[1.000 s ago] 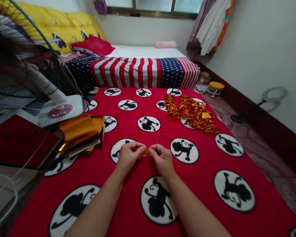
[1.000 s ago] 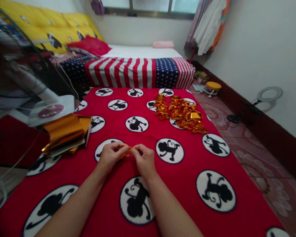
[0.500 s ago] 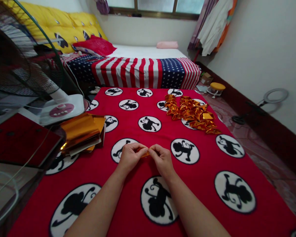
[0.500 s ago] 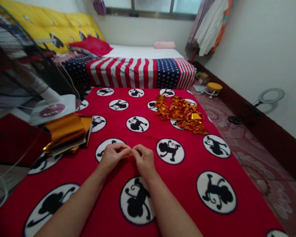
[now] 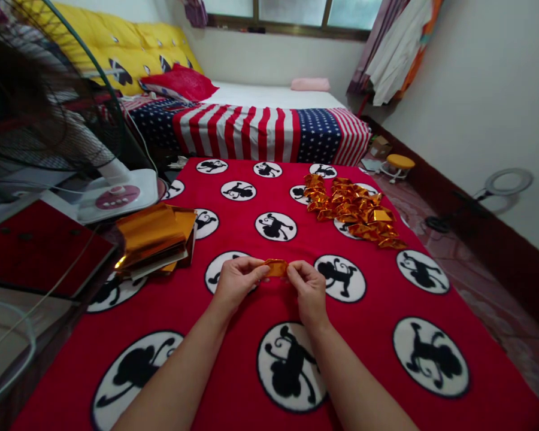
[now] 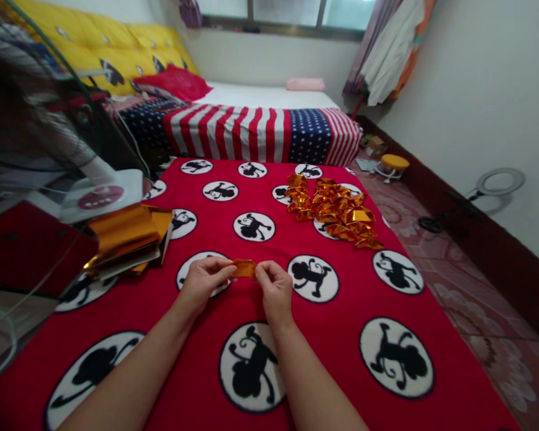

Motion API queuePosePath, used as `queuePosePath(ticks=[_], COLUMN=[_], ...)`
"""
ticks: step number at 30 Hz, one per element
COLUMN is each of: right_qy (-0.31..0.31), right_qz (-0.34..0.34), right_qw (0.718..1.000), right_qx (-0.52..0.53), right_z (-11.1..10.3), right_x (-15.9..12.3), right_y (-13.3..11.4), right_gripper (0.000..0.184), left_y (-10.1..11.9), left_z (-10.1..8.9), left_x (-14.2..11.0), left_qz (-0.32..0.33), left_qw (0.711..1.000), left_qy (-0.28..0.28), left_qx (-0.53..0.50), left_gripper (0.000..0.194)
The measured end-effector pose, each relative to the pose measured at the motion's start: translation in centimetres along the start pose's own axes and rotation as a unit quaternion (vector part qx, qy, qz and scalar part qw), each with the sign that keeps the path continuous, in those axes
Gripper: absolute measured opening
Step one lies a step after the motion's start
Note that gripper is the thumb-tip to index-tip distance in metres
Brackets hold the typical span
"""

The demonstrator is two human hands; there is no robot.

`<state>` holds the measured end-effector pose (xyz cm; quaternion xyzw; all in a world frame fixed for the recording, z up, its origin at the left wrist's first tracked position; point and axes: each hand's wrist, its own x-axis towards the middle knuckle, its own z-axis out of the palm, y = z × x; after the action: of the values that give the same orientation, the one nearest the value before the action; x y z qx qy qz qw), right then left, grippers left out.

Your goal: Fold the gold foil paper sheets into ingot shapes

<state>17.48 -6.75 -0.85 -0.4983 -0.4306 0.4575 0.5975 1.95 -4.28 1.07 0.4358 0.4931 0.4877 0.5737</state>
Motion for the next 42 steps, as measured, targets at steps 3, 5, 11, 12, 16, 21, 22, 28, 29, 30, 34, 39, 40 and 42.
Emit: queuePosePath(ticks=[3,5,11,12,16,21,22,28,29,30,34,39,40,42], right_qy=[0.000,-0.004,-0.010,-0.008,-0.007,-0.021,-0.028,-0.059,-0.054,-0.047,-0.012,0.007,0.010,0.019], right_qz=[-0.004,-0.006,-0.019,-0.024,-0.046,-0.058,-0.057,-0.054,-0.054,-0.053,-0.043,-0.038,-0.036,-0.030], right_qw=[1.000,1.000,1.000,0.999,0.998,0.995,0.995,0.993,0.993,0.994,0.997,0.997,0.998,0.998], right_qx=[-0.006,-0.008,-0.018,-0.023,-0.045,-0.079,-0.080,-0.086,-0.087,-0.085,-0.060,-0.062,-0.060,-0.055], right_z=[0.0,0.1,0.2,0.2,0.1,0.3,0.3,0.8,0.7,0.7,0.3,0.0,0.0,-0.1], right_x=[0.0,0.0,-0.1,-0.1,-0.2,-0.4,-0.4,-0.3,-0.3,-0.2,-0.2,-0.1,-0.1,0.0], right_y=[0.1,0.1,-0.2,-0.2,0.3,0.1,0.0,-0.3,-0.2,-0.2,-0.3,-0.4,-0.4,-0.4], right_gripper=[0.019,0.019,0.020,0.020,0.018,0.020,0.020,0.016,0.018,0.019,0.021,0.022,0.022,0.022], left_y=[0.1,0.0,-0.8,-0.9,-1.3,-1.2,-1.1,-0.6,-0.7,-0.8,-1.1,-0.5,-0.4,-0.4], left_z=[0.1,0.1,0.1,0.1,0.0,-0.1,-0.1,0.4,0.5,0.5,0.3,0.2,0.2,0.0], left_x=[-0.1,-0.1,0.1,0.1,0.3,0.4,0.4,-0.1,-0.2,-0.2,-0.1,-0.3,-0.3,-0.4], left_qz=[-0.004,-0.015,0.032,0.045,0.091,0.127,0.132,0.114,0.104,0.097,0.118,0.176,0.181,0.168], left_qw=[1.000,1.000,0.999,0.999,0.993,0.986,0.985,0.984,0.985,0.985,0.969,0.939,0.936,0.941], left_qy=[0.010,0.014,0.006,0.005,-0.001,0.015,0.016,-0.031,-0.036,-0.040,-0.050,-0.031,-0.031,-0.056], left_qx=[-0.001,-0.006,0.003,0.016,0.074,0.106,0.110,0.130,0.132,0.137,0.209,0.293,0.299,0.289], left_gripper=[0.026,0.026,0.024,0.023,0.021,0.020,0.019,0.019,0.020,0.022,0.030,0.047,0.047,0.046])
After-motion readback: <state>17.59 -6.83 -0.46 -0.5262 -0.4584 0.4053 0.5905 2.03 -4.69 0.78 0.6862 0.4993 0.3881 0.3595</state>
